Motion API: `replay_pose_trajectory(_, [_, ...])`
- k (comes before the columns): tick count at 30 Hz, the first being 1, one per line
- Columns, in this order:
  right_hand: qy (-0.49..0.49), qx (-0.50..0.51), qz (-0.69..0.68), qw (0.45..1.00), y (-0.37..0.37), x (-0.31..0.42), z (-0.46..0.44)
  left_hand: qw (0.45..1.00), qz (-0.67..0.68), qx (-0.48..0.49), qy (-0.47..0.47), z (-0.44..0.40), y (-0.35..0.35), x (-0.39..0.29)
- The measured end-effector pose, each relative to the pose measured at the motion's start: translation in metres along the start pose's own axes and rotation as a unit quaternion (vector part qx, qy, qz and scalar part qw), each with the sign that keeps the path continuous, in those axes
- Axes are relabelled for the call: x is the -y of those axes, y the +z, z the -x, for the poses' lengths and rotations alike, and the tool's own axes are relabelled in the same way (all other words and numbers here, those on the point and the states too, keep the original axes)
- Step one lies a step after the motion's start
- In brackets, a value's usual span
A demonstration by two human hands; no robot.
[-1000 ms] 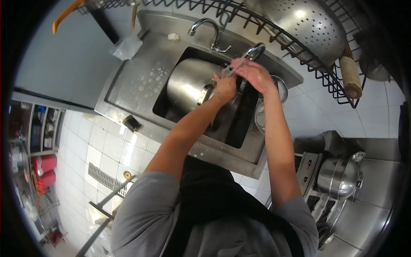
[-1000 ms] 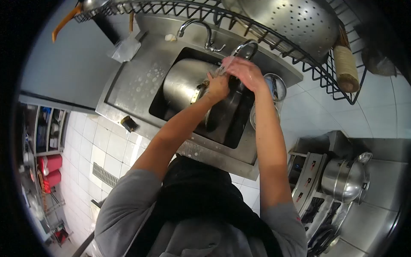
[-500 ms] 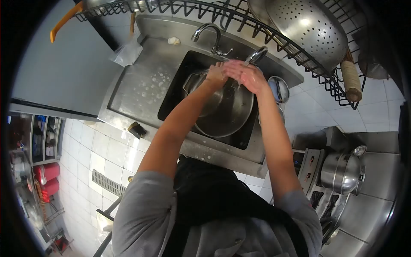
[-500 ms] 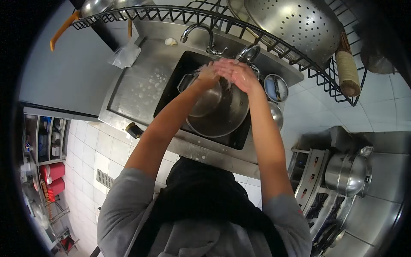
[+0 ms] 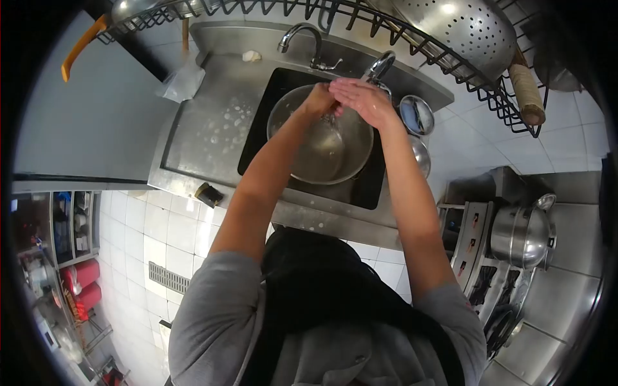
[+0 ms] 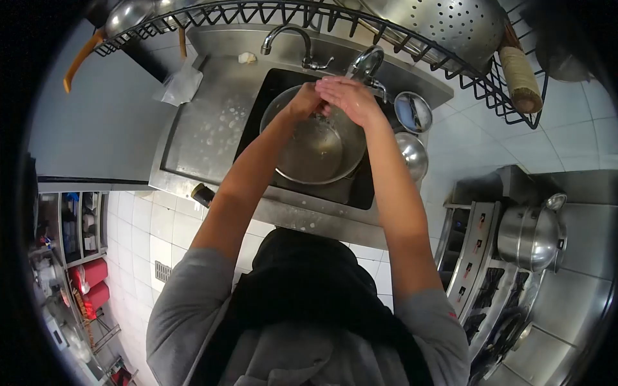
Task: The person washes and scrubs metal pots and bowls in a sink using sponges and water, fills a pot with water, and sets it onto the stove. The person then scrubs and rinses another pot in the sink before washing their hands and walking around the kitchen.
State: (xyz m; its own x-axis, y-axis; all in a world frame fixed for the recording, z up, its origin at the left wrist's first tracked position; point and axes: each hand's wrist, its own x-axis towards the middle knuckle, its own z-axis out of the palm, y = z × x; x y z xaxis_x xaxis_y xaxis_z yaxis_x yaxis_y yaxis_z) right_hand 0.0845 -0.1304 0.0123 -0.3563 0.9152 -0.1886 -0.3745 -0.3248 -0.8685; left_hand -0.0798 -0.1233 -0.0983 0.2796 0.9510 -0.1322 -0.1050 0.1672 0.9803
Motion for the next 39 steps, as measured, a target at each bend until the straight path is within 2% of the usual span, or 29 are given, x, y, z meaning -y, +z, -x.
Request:
replay_pose_trajectory(2, [0.029,0.19,-0.157,0.969,-0.014,0.003,-0.003,0.977,-0.106,0.002,0.185,-0.003,-0.003,-0.002])
replay_pose_trajectory(3, [-0.014,0.034,-0.068,0.997,-0.008,0.004,-0.004,0.959,-0.141,-0.002,0.245,0.005,0.0,-0.013])
replay_pose_trajectory(4, [-0.013,0.036,-0.068,0.997,-0.003,0.005,-0.002,0.996,-0.003,0.014,0.09,0.012,0.003,-0.025])
replay_pose_trajectory(5, [0.008,0.049,-0.072,0.996,-0.003,0.005,-0.002,0.988,0.134,0.03,-0.068,0.017,0.004,-0.033])
replay_pose_trajectory(6, [0.029,0.063,-0.075,0.995,0.0,0.007,-0.002,0.989,0.131,0.028,-0.065,0.021,-0.001,-0.031])
replay_pose_trajectory(7, [0.092,0.134,-0.112,0.98,-0.003,0.008,-0.004,0.999,-0.009,-0.044,-0.032,0.029,-0.01,-0.025])
replay_pose_trajectory(8, [0.092,0.135,-0.112,0.98,-0.006,0.003,-0.008,0.982,-0.147,-0.115,0.002,0.036,-0.023,-0.01])
replay_pose_trajectory(10, [0.017,-0.038,-0.034,0.999,-0.008,-0.004,-0.017,0.895,-0.366,-0.253,0.037,0.056,-0.047,0.015])
replay_pose_trajectory(11, [0.015,-0.037,-0.035,0.999,-0.006,0.0,-0.013,0.837,-0.441,-0.322,0.025,0.069,-0.056,0.024])
replay_pose_trajectory(12, [0.057,0.084,-0.028,0.995,-0.001,0.007,-0.007,0.79,-0.468,-0.395,-0.016,0.088,-0.062,0.033])
replay_pose_trajectory(13, [0.099,0.202,-0.018,0.974,0.002,0.011,-0.005,0.813,-0.42,-0.4,-0.062,0.092,-0.07,0.05])
replay_pose_trajectory(14, [0.1,0.202,-0.015,0.974,0.002,0.008,-0.006,0.832,-0.368,-0.401,-0.109,0.094,-0.076,0.078])
replay_pose_trajectory(15, [0.047,0.104,-0.014,0.993,0.0,0.003,-0.009,0.832,-0.365,-0.403,-0.108,0.095,-0.086,0.11])
replay_pose_trajectory(16, [-0.009,0.005,-0.014,1.0,0.0,0.001,-0.011,0.894,-0.229,-0.376,-0.08,0.093,-0.097,0.141])
replay_pose_trajectory(17, [-0.014,0.008,-0.012,1.0,0.004,0.004,-0.011,0.935,-0.09,-0.339,-0.046,0.093,-0.1,0.139])
replay_pose_trajectory(19, [0.096,0.213,-0.03,0.972,0.007,0.006,-0.004,0.939,-0.033,-0.336,-0.066,0.091,-0.104,0.14])
replay_pose_trajectory(20, [0.099,0.212,-0.026,0.972,0.006,0.004,-0.005,0.939,0.025,-0.329,-0.095,0.102,-0.094,0.135])
replay_pose_trajectory(21, [0.056,0.136,-0.002,0.989,0.005,-0.001,-0.007,0.927,-0.024,-0.365,-0.078,0.127,-0.058,0.072])
replay_pose_trajectory(22, [0.011,0.059,0.019,0.998,0.005,-0.005,-0.008,0.927,-0.024,-0.365,-0.078,0.119,-0.061,0.09])
replay_pose_trajectory(23, [0.011,0.058,0.017,0.998,0.006,-0.002,-0.004,0.893,-0.108,-0.434,-0.051,0.104,-0.069,0.125])
replay_pose_trajectory(24, [0.058,0.137,0.017,0.989,0.005,0.004,0.001,0.845,-0.191,-0.498,-0.023,0.102,-0.069,0.127])
replay_pose_trajectory(25, [0.106,0.214,0.018,0.971,0.006,0.007,0.007,0.846,-0.192,-0.498,-0.025,0.103,-0.073,0.129])
replay_pose_trajectory(26, [0.107,0.21,0.017,0.972,0.002,0.004,0.005,0.877,-0.173,-0.449,-0.009,0.115,-0.064,0.1])
replay_pose_trajectory(28, [0.012,0.047,-0.003,0.999,-0.005,-0.005,-0.002,0.905,-0.155,-0.395,0.005,0.117,-0.052,0.082])
replay_pose_trajectory(30, [0.05,0.097,0.005,0.994,-0.003,-0.003,-0.004,0.915,-0.165,-0.367,0.036,0.104,-0.05,0.075])
replay_pose_trajectory(32, [0.036,0.118,-0.042,0.991,-0.007,-0.001,-0.008,0.898,-0.231,-0.373,0.041,0.097,-0.038,0.061])
replay_pose_trajectory(34, [0.011,0.05,-0.063,0.997,-0.015,0.002,-0.013,0.904,-0.242,-0.346,0.068,0.099,-0.017,0.026])
replay_pose_trajectory(37, [0.057,0.184,-0.073,0.979,-0.006,0.024,0.006,0.88,-0.31,-0.334,0.13,0.085,0.005,0.011])
replay_pose_trajectory(39, [0.012,0.143,-0.046,0.989,-0.017,0.025,0.011,0.885,-0.351,-0.298,0.069,0.077,0.014,-0.013])
